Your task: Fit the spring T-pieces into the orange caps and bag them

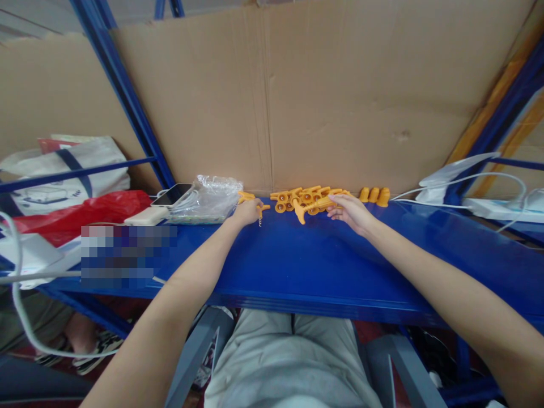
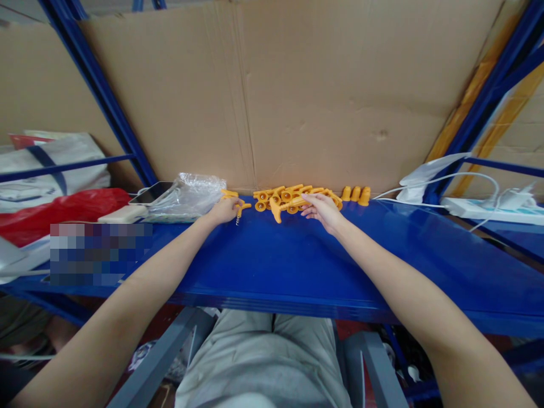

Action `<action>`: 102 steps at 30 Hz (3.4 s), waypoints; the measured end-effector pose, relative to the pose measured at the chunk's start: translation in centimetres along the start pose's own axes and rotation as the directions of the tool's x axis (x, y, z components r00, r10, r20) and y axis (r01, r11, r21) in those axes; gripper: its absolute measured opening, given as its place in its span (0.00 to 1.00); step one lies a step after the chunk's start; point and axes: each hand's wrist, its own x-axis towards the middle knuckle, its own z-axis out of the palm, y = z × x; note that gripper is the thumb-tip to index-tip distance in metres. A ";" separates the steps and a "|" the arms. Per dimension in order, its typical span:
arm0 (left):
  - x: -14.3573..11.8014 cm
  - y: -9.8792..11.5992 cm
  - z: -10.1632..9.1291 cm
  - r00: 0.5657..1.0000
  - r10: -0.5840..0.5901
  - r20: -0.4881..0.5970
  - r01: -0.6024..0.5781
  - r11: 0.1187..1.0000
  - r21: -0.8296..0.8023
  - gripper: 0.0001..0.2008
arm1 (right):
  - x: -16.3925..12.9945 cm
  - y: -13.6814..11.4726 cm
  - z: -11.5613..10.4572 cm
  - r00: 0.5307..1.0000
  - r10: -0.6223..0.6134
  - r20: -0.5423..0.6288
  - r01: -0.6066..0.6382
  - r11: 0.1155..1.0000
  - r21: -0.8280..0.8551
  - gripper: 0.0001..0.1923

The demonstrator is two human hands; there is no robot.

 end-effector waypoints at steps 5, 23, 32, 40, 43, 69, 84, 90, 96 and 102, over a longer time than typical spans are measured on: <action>-0.2 -0.4 -0.2 0.997 -0.015 0.075 0.010 0.998 0.066 0.21 | -0.2 -0.1 0.2 1.000 0.024 -0.016 -0.024 1.000 0.008 0.09; -0.3 0.1 -0.1 0.984 0.020 0.175 -0.027 0.999 0.037 0.27 | -0.1 -0.1 0.1 1.000 0.007 -0.021 -0.007 1.000 -0.006 0.09; -0.7 1.2 -0.3 0.979 0.046 0.200 -0.060 0.996 0.060 0.22 | 1.9 -2.5 -1.4 0.976 -0.194 -0.099 0.194 0.981 -0.013 0.17; -1.1 1.9 -0.8 0.968 0.059 0.245 -0.091 0.988 0.122 0.22 | 6.9 -2.0 1.4 0.730 -0.683 0.032 0.585 0.600 -0.546 0.18; -1.2 2.0 -0.8 0.968 0.068 0.242 -0.101 0.987 0.127 0.22 | 6.8 -1.6 3.7 0.690 -0.685 0.234 0.535 0.265 -0.802 0.14; -1.0 1.6 -0.3 0.969 0.120 0.217 -0.147 0.982 0.116 0.21 | 6.8 -0.3 9.0 0.933 -0.146 0.329 0.321 -0.074 -0.944 0.25; -1.4 2.7 -0.5 0.963 0.034 0.268 -0.078 0.985 0.152 0.28 | 8.3 -5.4 -7.0 0.912 -0.411 0.012 0.024 0.024 -0.999 0.26; -1.4 2.6 -0.7 0.957 -0.008 0.291 -0.036 0.989 0.146 0.29 | 9.1 -3.4 -13.3 0.926 -0.279 -0.256 -0.234 0.110 -0.966 0.30; -1.3 2.4 -0.9 0.958 -0.016 0.288 -0.025 0.990 0.138 0.28 | 9.4 -0.9 -13.5 0.942 -0.193 -0.273 -0.264 0.072 -0.962 0.33; -1.5 2.4 -1.0 0.957 -0.004 0.291 -0.037 0.990 0.135 0.27 | 10.2 1.0 -12.5 0.938 -0.239 -0.250 -0.252 0.023 -0.967 0.27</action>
